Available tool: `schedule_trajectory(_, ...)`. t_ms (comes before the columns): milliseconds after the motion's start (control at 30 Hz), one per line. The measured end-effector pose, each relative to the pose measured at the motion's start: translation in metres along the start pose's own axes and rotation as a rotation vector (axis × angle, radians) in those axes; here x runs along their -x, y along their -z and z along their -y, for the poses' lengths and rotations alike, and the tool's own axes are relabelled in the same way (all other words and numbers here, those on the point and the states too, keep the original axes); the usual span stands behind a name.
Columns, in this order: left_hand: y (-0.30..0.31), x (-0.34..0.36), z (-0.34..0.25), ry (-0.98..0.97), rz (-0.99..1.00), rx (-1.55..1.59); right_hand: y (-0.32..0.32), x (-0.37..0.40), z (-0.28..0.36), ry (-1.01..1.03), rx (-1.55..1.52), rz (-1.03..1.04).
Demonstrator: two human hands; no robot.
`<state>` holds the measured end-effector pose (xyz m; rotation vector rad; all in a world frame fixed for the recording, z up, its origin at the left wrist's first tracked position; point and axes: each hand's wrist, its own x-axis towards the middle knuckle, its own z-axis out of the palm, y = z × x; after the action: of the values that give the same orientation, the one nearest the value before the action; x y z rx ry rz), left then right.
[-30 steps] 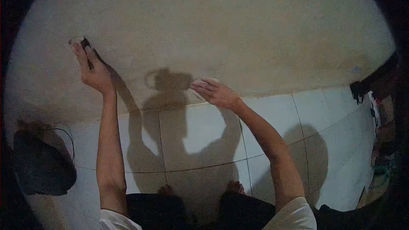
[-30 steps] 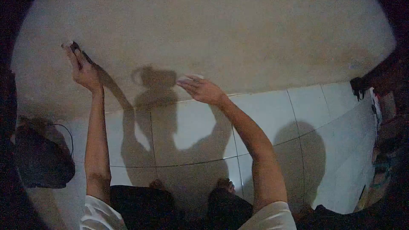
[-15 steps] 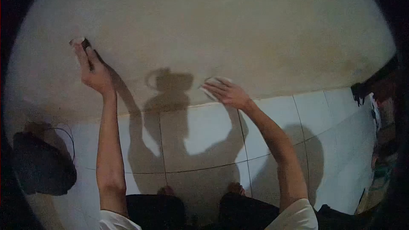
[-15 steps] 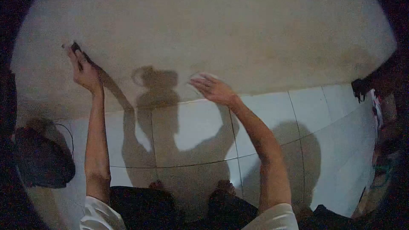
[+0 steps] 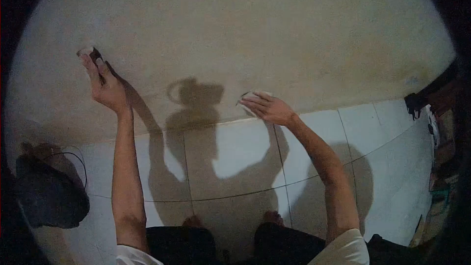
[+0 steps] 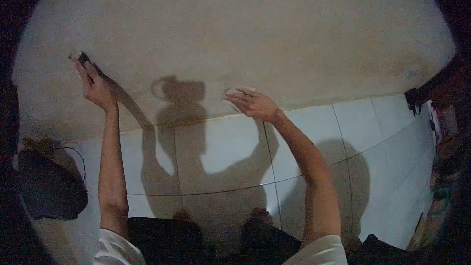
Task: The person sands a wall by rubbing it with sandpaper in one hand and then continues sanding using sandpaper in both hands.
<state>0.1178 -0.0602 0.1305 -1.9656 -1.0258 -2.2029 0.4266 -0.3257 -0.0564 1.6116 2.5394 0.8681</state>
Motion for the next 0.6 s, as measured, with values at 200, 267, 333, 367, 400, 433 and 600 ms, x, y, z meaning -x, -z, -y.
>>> schedule_trajectory(200,-0.002,0.002,-0.012,0.091,0.007,0.038,-0.017,-0.079,0.036,-0.133,-0.250,-0.025)
schedule_trajectory(267,-0.001,0.000,-0.006,-0.012,-0.008,0.032,0.001,-0.098,0.039,-0.145,-0.400,-0.123)
schedule_trajectory(333,0.000,-0.001,-0.002,-0.009,0.000,0.024,-0.009,-0.080,0.031,-0.100,-0.242,0.001)
schedule_trajectory(367,0.002,-0.003,0.002,-0.006,0.002,0.016,-0.014,-0.067,0.025,-0.051,-0.078,0.120)
schedule_trajectory(400,0.003,-0.003,0.006,-0.008,-0.003,0.006,-0.012,-0.051,0.019,-0.042,-0.080,0.114)
schedule_trajectory(433,0.004,-0.003,0.010,-0.033,0.005,0.008,-0.008,-0.032,0.012,-0.036,-0.084,0.038)
schedule_trajectory(600,0.003,-0.001,0.000,-0.030,0.024,0.026,0.006,-0.006,0.010,-0.088,-0.084,0.039)
